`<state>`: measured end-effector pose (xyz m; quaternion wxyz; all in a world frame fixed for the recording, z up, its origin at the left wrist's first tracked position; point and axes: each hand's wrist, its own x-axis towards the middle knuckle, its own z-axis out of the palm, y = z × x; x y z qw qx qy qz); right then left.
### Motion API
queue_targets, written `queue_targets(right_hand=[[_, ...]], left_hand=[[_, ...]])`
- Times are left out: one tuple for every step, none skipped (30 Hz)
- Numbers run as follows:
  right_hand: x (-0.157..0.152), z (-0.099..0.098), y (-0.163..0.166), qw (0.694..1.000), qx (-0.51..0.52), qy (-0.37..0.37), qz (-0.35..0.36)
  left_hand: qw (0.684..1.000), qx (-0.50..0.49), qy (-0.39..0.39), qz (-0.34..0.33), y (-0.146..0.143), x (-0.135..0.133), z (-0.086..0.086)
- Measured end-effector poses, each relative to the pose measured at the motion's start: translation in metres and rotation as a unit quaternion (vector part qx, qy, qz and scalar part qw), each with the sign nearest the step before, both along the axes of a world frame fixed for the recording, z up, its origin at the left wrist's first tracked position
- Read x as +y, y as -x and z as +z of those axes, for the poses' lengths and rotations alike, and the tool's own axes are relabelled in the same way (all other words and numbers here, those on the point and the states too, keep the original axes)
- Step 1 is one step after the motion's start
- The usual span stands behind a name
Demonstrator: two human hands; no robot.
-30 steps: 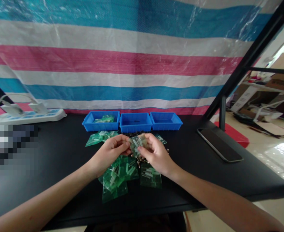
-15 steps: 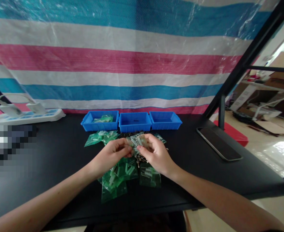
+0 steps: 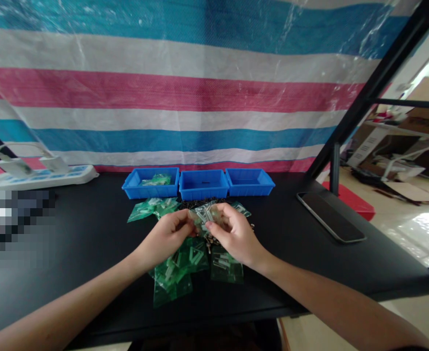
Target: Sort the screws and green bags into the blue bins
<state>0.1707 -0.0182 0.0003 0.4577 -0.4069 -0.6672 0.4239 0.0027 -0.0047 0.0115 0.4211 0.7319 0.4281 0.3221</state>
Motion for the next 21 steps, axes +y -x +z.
queue_targets(right_hand=[[-0.0008, -0.0004, 0.0003, 1.000, -0.001, -0.006, 0.004], [-0.0018, -0.0007, 0.0006, 1.000, -0.003, -0.015, 0.008], [-0.0028, -0.0011, 0.0008, 1.000, -0.007, -0.025, 0.011], [-0.0039, -0.0014, 0.0010, 0.999, -0.016, -0.038, 0.013], [-0.0048, -0.0015, 0.0011, 0.998, -0.028, -0.051, 0.013], [-0.0055, -0.0015, 0.0011, 0.997, -0.042, -0.065, 0.013], [-0.0061, -0.0012, 0.0011, 0.995, -0.057, -0.079, 0.011], [-0.0064, -0.0008, 0.0009, 0.994, -0.069, -0.090, 0.008], [-0.0066, -0.0001, 0.0006, 0.992, -0.078, -0.098, 0.005], [-0.0066, 0.0007, 0.0003, 0.991, -0.086, -0.104, 0.002], [-0.0067, 0.0016, 0.0001, 0.990, -0.093, -0.109, 0.000], [-0.0068, 0.0024, -0.0001, 0.989, -0.100, -0.112, -0.001], [-0.0070, 0.0030, -0.0003, 0.988, -0.106, -0.115, 0.002], [-0.0074, 0.0035, -0.0003, 0.987, -0.114, -0.117, 0.007], [-0.0079, 0.0038, -0.0002, 0.986, -0.121, -0.118, 0.013], [-0.0084, 0.0039, -0.0001, 0.984, -0.128, -0.119, 0.019], [-0.0089, 0.0040, 0.0001, 0.983, -0.133, -0.121, 0.025], [-0.0094, 0.0039, 0.0002, 0.983, -0.136, -0.123, 0.028], [-0.0097, 0.0039, 0.0004, 0.982, -0.137, -0.125, 0.028], [-0.0100, 0.0040, 0.0005, 0.982, -0.136, -0.128, 0.027], [-0.0102, 0.0041, 0.0005, 0.982, -0.135, -0.131, 0.025]], left_hand=[[1.000, 0.016, -0.013, -0.001, 0.0001, 0.0001, -0.0011], [0.999, 0.030, -0.025, -0.002, 0.0002, 0.0000, -0.0022], [0.998, 0.043, -0.036, -0.002, 0.0002, -0.0002, -0.0032], [0.997, 0.054, -0.046, -0.001, 0.0003, -0.0005, -0.0040], [0.996, 0.064, -0.054, 0.000, 0.0003, -0.0010, -0.0045], [0.996, 0.072, -0.061, 0.001, 0.0002, -0.0016, -0.0047], [0.995, 0.080, -0.067, 0.002, 0.0000, -0.0022, -0.0045], [0.994, 0.087, -0.071, 0.003, -0.0002, -0.0028, -0.0040], [0.993, 0.093, -0.074, 0.006, -0.0004, -0.0033, -0.0031], [0.992, 0.099, -0.076, 0.009, -0.0005, -0.0037, -0.0020], [0.992, 0.103, -0.075, 0.012, -0.0006, -0.0039, -0.0008], [0.992, 0.106, -0.074, 0.015, -0.0005, -0.0040, 0.0004], [0.992, 0.104, -0.072, 0.017, -0.0003, -0.0038, 0.0015], [0.993, 0.098, -0.069, 0.017, 0.0001, -0.0035, 0.0025], [0.994, 0.089, -0.067, 0.016, 0.0007, -0.0031, 0.0031], [0.995, 0.077, -0.063, 0.015, 0.0013, -0.0026, 0.0035], [0.996, 0.065, -0.059, 0.015, 0.0019, -0.0020, 0.0037], [0.997, 0.055, -0.054, 0.016, 0.0025, -0.0015, 0.0035], [0.997, 0.049, -0.048, 0.016, 0.0029, -0.0010, 0.0032], [0.998, 0.047, -0.044, 0.018, 0.0031, -0.0005, 0.0028], [0.998, 0.048, -0.041, 0.020, 0.0031, -0.0002, 0.0023]])
